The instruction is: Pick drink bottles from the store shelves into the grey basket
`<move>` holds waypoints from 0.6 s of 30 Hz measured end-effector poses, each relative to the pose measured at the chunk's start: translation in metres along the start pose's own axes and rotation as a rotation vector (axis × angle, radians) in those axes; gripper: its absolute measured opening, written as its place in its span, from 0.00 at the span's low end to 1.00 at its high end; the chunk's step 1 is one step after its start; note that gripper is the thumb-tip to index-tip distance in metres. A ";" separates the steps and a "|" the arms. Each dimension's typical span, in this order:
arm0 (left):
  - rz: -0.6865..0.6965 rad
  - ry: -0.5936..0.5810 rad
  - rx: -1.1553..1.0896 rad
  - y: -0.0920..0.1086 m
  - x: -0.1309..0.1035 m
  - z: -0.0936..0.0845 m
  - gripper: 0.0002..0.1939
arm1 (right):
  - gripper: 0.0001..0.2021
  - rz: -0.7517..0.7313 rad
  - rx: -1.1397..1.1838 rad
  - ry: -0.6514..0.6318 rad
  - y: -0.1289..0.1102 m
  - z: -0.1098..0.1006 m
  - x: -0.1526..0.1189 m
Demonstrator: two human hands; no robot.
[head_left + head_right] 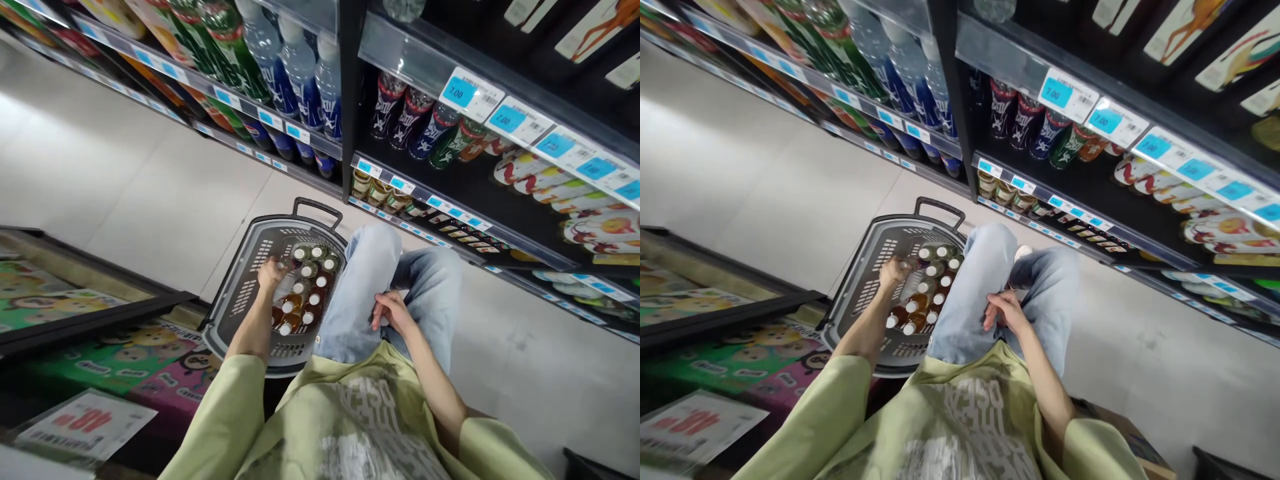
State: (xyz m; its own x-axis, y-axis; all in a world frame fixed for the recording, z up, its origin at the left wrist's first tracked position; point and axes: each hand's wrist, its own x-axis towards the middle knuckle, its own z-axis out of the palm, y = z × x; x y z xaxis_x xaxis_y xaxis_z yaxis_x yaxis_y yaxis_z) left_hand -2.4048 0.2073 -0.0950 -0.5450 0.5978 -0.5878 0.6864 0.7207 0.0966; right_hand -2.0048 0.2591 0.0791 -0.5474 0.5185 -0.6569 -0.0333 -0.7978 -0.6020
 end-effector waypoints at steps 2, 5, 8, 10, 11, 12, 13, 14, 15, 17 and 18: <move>-0.004 -0.028 0.015 0.003 0.006 0.010 0.27 | 0.27 0.020 0.007 -0.012 -0.002 0.000 0.002; 0.001 -0.072 0.020 0.009 0.007 0.022 0.26 | 0.25 0.058 0.015 -0.027 -0.004 -0.001 0.005; 0.007 -0.105 0.019 0.015 0.004 0.031 0.26 | 0.24 0.096 0.027 -0.032 -0.005 -0.002 0.008; 0.012 -0.104 0.011 0.018 0.003 0.035 0.25 | 0.23 0.118 0.028 -0.036 -0.005 -0.003 0.009; 0.007 -0.102 0.003 0.019 0.003 0.036 0.25 | 0.23 0.127 0.026 -0.039 -0.005 -0.004 0.010; -0.002 -0.102 -0.007 0.020 0.003 0.036 0.24 | 0.23 0.133 0.025 -0.040 -0.004 -0.004 0.010; -0.015 -0.104 -0.017 0.020 0.003 0.036 0.23 | 0.23 0.138 0.025 -0.040 -0.004 -0.004 0.011; -0.028 -0.109 -0.024 0.020 0.004 0.035 0.22 | 0.23 0.142 0.026 -0.038 -0.004 -0.005 0.011; -0.038 -0.114 -0.028 0.019 0.005 0.035 0.23 | 0.22 0.145 0.030 -0.036 -0.003 -0.005 0.011; -0.044 -0.128 -0.029 0.017 0.007 0.032 0.25 | 0.22 0.146 0.037 -0.035 -0.002 -0.005 0.011; -0.043 -0.138 -0.030 0.016 0.007 0.031 0.26 | 0.22 0.143 0.039 -0.036 -0.002 -0.005 0.011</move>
State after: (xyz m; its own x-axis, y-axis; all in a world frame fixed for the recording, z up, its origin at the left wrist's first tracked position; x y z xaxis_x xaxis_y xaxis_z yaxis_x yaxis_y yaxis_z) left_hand -2.3835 0.2122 -0.1224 -0.5007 0.5138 -0.6966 0.6483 0.7559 0.0916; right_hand -2.0066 0.2681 0.0705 -0.5788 0.3874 -0.7175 0.0156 -0.8745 -0.4848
